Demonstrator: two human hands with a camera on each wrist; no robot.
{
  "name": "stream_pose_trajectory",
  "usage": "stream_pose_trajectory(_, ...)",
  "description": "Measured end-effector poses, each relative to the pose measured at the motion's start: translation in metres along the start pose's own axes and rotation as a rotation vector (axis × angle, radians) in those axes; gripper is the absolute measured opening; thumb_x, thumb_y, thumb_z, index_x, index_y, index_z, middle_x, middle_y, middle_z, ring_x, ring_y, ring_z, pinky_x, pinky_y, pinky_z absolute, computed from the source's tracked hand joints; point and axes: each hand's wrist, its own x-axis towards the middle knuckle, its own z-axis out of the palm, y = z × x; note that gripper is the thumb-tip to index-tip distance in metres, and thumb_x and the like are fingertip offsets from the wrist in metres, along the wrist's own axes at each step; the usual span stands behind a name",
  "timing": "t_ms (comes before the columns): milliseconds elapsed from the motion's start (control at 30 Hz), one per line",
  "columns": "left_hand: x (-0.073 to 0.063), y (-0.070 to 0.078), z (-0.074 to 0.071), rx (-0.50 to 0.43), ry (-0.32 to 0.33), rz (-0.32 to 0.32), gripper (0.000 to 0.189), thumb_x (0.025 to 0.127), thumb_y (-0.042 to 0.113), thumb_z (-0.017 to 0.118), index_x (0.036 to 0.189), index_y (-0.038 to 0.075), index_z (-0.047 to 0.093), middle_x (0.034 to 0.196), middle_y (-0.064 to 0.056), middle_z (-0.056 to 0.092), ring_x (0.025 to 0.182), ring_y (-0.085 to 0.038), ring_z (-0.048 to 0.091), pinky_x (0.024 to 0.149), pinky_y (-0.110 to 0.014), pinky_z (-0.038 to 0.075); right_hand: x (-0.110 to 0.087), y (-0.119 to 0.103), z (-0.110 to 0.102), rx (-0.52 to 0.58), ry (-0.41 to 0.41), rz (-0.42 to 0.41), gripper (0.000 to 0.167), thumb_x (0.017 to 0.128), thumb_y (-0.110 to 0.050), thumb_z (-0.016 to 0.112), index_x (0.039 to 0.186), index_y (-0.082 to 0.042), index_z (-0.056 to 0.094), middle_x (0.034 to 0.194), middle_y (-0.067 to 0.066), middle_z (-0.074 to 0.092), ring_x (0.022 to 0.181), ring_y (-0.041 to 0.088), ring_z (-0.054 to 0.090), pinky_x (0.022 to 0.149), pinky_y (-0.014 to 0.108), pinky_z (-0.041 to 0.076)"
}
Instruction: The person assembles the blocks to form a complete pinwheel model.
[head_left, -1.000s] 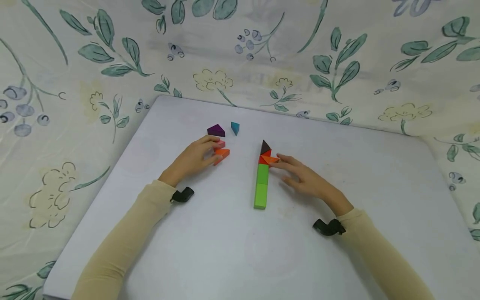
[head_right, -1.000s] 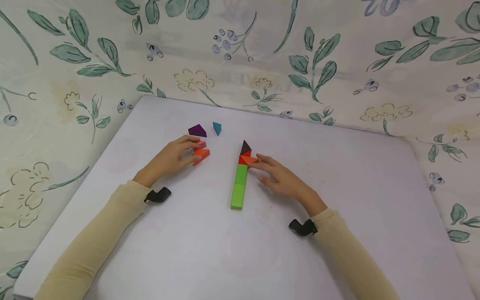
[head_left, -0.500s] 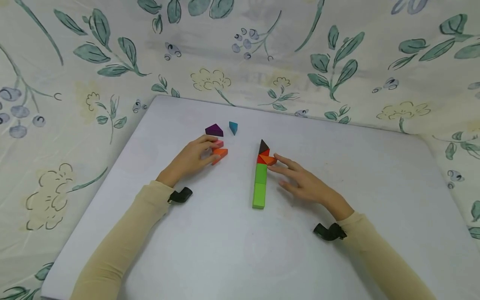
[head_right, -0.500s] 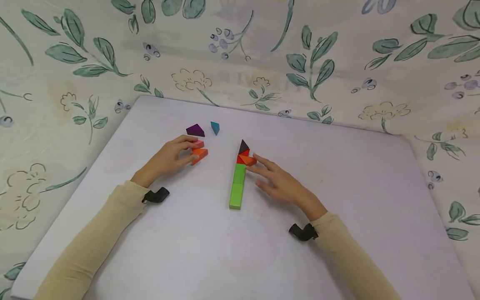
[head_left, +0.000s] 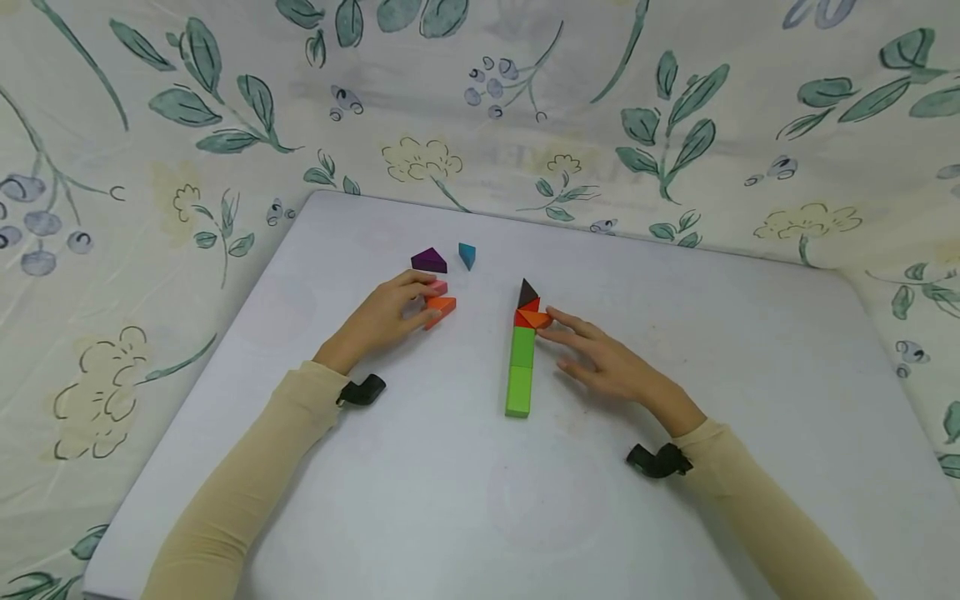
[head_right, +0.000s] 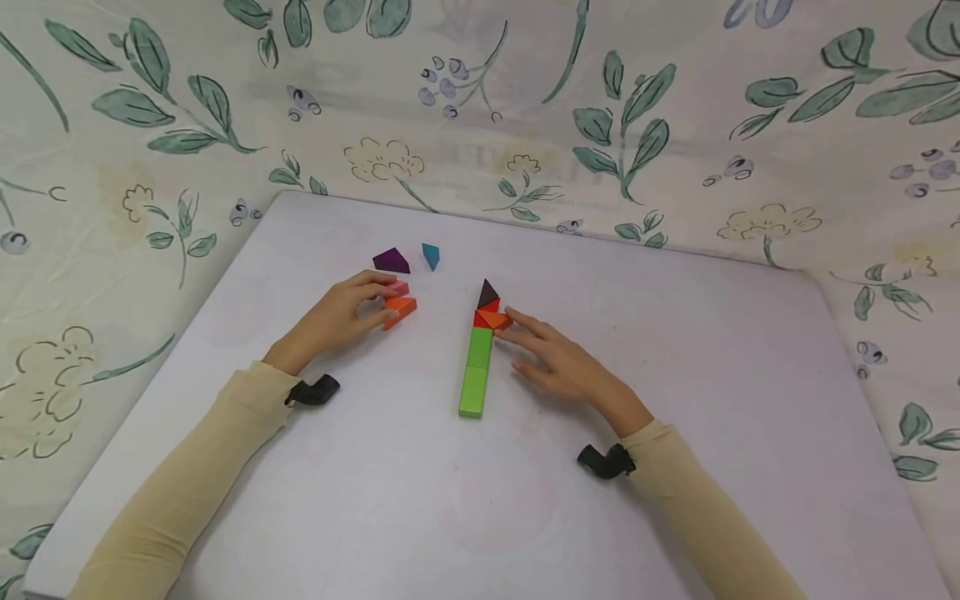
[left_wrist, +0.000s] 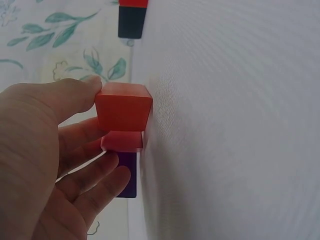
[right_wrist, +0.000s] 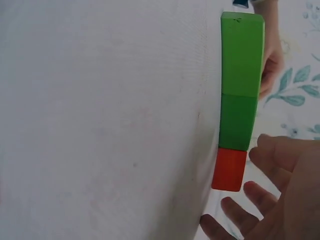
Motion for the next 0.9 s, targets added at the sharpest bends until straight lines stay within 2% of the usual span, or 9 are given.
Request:
stream_pose_trajectory(200, 0.0, -0.002, 0.002, -0.003, 0.008, 0.001, 0.036, 0.092, 0.026, 0.069, 0.12, 0.002, 0.066, 0.14, -0.007, 0.053, 0.126, -0.027, 0.053, 0.107, -0.043, 0.046, -0.009, -0.02, 0.004, -0.04, 0.019, -0.109, 0.05, 0.095, -0.02, 0.063, 0.143, -0.022, 0.051, 0.16, 0.011, 0.028, 0.145, 0.031, 0.03, 0.11, 0.056, 0.04)
stream_pose_trajectory(400, 0.0, -0.004, 0.002, 0.005, 0.013, -0.01, 0.035, 0.091, 0.027, 0.07, 0.119, 0.004, 0.067, 0.141, -0.004, 0.052, 0.127, -0.025, 0.053, 0.107, -0.041, 0.046, -0.022, -0.039, 0.012, -0.056, -0.028, -0.184, 0.053, 0.093, -0.024, 0.065, 0.144, -0.028, 0.05, 0.16, 0.008, 0.029, 0.147, 0.026, 0.027, 0.111, 0.051, 0.04)
stream_pose_trajectory(700, -0.001, -0.002, 0.0, 0.039, 0.004, -0.011, 0.039, 0.092, 0.025, 0.069, 0.127, 0.007, 0.064, 0.142, -0.005, 0.051, 0.132, -0.024, 0.048, 0.11, -0.042, 0.043, -0.026, -0.044, 0.019, -0.031, -0.074, -0.18, 0.053, 0.094, -0.027, 0.065, 0.144, -0.03, 0.05, 0.16, 0.005, 0.029, 0.146, 0.026, 0.033, 0.11, 0.051, 0.041)
stream_pose_trajectory(800, 0.0, 0.0, -0.003, 0.058, 0.029, -0.003, 0.036, 0.095, 0.022, 0.065, 0.129, 0.009, 0.063, 0.135, -0.007, 0.053, 0.128, -0.025, 0.05, 0.108, -0.043, 0.045, -0.026, -0.044, 0.019, -0.032, -0.087, -0.172, 0.053, 0.094, -0.028, 0.065, 0.144, -0.03, 0.049, 0.16, 0.005, 0.029, 0.145, 0.026, 0.033, 0.109, 0.051, 0.042)
stream_pose_trajectory(900, 0.002, 0.002, -0.007, 0.08, 0.055, -0.025, 0.034, 0.097, 0.022, 0.062, 0.129, 0.01, 0.062, 0.126, -0.009, 0.057, 0.119, -0.026, 0.055, 0.104, -0.044, 0.048, -0.025, -0.045, 0.018, -0.027, -0.097, -0.164, 0.053, 0.094, -0.027, 0.065, 0.144, -0.03, 0.05, 0.161, 0.005, 0.028, 0.145, 0.026, 0.035, 0.108, 0.052, 0.043)
